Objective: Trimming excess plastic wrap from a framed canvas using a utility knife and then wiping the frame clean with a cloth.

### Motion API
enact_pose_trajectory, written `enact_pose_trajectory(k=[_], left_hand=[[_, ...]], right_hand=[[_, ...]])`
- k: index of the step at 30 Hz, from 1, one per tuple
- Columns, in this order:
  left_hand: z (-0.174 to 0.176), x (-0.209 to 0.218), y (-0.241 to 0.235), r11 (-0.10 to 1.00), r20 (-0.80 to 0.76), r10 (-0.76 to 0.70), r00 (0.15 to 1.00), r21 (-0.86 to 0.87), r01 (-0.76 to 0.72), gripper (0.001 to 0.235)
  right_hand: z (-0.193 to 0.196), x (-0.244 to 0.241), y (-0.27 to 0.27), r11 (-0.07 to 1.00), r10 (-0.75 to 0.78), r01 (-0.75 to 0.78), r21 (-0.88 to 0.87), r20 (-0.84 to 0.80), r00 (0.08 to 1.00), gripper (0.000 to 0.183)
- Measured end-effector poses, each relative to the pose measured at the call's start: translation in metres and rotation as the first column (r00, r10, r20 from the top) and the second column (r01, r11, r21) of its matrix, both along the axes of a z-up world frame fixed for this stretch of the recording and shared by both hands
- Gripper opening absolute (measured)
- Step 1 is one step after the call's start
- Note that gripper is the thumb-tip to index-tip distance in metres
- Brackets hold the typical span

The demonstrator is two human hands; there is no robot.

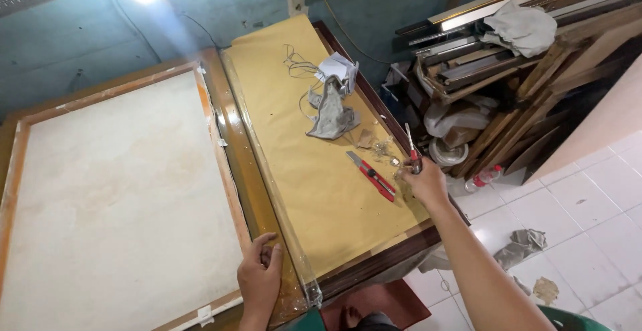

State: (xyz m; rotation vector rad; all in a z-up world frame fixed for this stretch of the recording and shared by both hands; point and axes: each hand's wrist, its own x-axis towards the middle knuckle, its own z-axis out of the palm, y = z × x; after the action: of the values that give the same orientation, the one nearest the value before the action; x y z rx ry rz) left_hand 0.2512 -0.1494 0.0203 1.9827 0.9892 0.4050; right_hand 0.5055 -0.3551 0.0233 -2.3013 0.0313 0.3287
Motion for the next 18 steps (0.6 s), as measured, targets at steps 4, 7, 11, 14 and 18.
enact_pose_trajectory(k=[4, 7, 11, 14, 18], left_hand=[[0.006, -0.002, 0.001, 0.98, 0.114, 0.088, 0.99, -0.191, -0.065, 0.023], [0.014, -0.014, 0.003, 0.946, 0.218, 0.197, 0.956, -0.3, -0.127, 0.023], [0.016, -0.043, 0.015, 0.931, 0.231, 0.302, 0.925, -0.281, -0.233, 0.013], [0.016, -0.068, 0.029, 0.943, 0.105, 0.309, 0.945, -0.163, -0.29, 0.018], [0.014, -0.105, 0.046, 0.963, 0.099, 0.269, 0.958, 0.001, -0.271, 0.013]], right_hand=[[0.003, -0.003, 0.005, 0.999, -0.009, 0.01, 0.032, -0.042, 0.999, 0.023], [-0.014, 0.003, 0.001, 0.998, -0.014, 0.012, 0.064, 0.028, 1.0, 0.028], [0.004, -0.019, 0.012, 0.999, -0.033, 0.033, 0.043, -0.003, 0.999, 0.03], [0.026, -0.05, 0.034, 0.993, -0.061, 0.068, 0.096, -0.075, 0.995, 0.031], [0.032, -0.1, 0.071, 0.968, 0.082, -0.053, 0.246, -0.111, 0.99, 0.02]])
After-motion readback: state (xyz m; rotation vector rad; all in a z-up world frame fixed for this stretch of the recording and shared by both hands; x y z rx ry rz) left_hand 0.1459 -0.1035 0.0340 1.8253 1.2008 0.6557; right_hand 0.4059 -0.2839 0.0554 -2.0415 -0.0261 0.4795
